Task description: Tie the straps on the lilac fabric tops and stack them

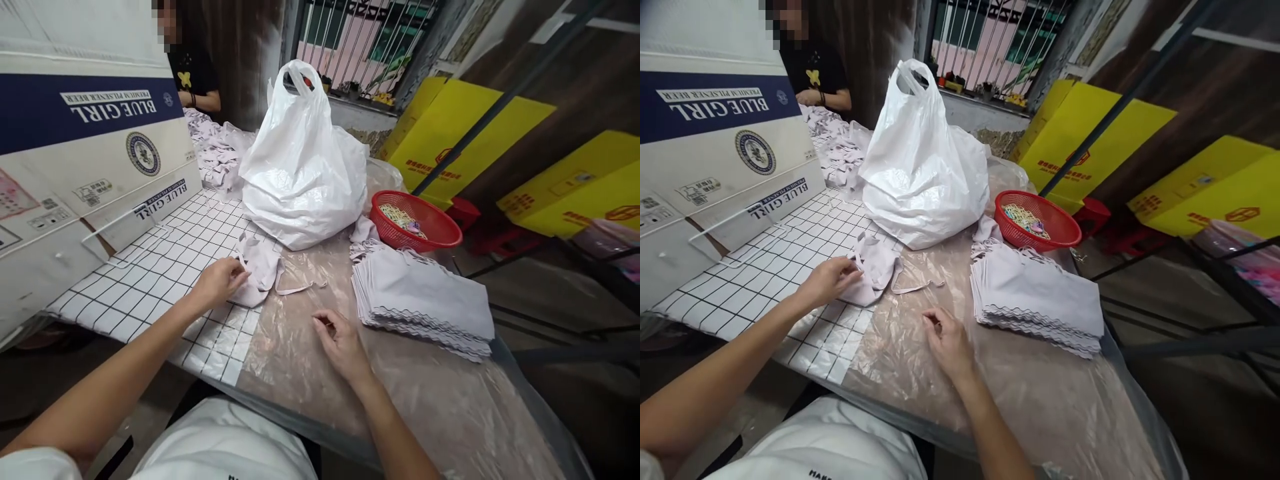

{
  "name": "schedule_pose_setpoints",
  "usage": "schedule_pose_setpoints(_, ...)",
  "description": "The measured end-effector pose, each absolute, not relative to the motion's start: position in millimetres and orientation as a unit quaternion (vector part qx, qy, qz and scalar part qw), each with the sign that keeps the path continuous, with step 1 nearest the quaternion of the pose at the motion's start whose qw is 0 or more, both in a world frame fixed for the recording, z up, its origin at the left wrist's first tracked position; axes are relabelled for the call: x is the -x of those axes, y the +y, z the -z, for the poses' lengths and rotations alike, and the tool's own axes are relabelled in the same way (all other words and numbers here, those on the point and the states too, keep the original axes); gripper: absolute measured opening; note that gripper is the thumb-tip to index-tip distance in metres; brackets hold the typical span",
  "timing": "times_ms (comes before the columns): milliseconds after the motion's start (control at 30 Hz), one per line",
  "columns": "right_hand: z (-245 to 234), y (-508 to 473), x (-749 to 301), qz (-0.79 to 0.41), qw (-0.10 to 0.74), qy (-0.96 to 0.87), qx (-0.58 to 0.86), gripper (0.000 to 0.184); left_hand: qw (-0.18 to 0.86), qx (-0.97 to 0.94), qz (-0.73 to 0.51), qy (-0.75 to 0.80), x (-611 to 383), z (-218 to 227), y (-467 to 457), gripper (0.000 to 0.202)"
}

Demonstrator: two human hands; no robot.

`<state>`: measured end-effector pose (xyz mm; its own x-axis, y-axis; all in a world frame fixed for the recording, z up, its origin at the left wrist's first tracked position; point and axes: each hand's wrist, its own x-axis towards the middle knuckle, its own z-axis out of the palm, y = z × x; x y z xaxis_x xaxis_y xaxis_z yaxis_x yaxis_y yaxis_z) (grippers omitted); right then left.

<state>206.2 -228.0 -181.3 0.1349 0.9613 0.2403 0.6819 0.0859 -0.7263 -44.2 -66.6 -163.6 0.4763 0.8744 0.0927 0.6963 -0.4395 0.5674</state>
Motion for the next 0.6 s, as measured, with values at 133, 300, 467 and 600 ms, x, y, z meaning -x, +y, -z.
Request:
schedule_pose_setpoints(133, 181, -219, -176, -0.199, 0.345, -0.675, 0.62, 0.016, 0.168, -0.793, -0.142, 0.569, 19, 171, -39, 0.04)
schedule_pose_setpoints(300, 180, -218, -151, -0.188, 0.328, -0.703, 0.602, 0.015, 0.201, -0.735, -0.165, 0.627, -8, 163, -16, 0.036)
schedule_pose_setpoints(467, 174, -222, -145, -0.189, 0.333, -0.699, 0.605, 0.015, 0.29, -0.733, -0.187, 0.586, -7, 150, -7, 0.025)
schedule_pose_setpoints(600, 165, -215, -145, -0.202, 0.38, -0.678, 0.596, 0.011, 0.374, -0.737, -0.246, 0.507, -2, 126, -19, 0.026)
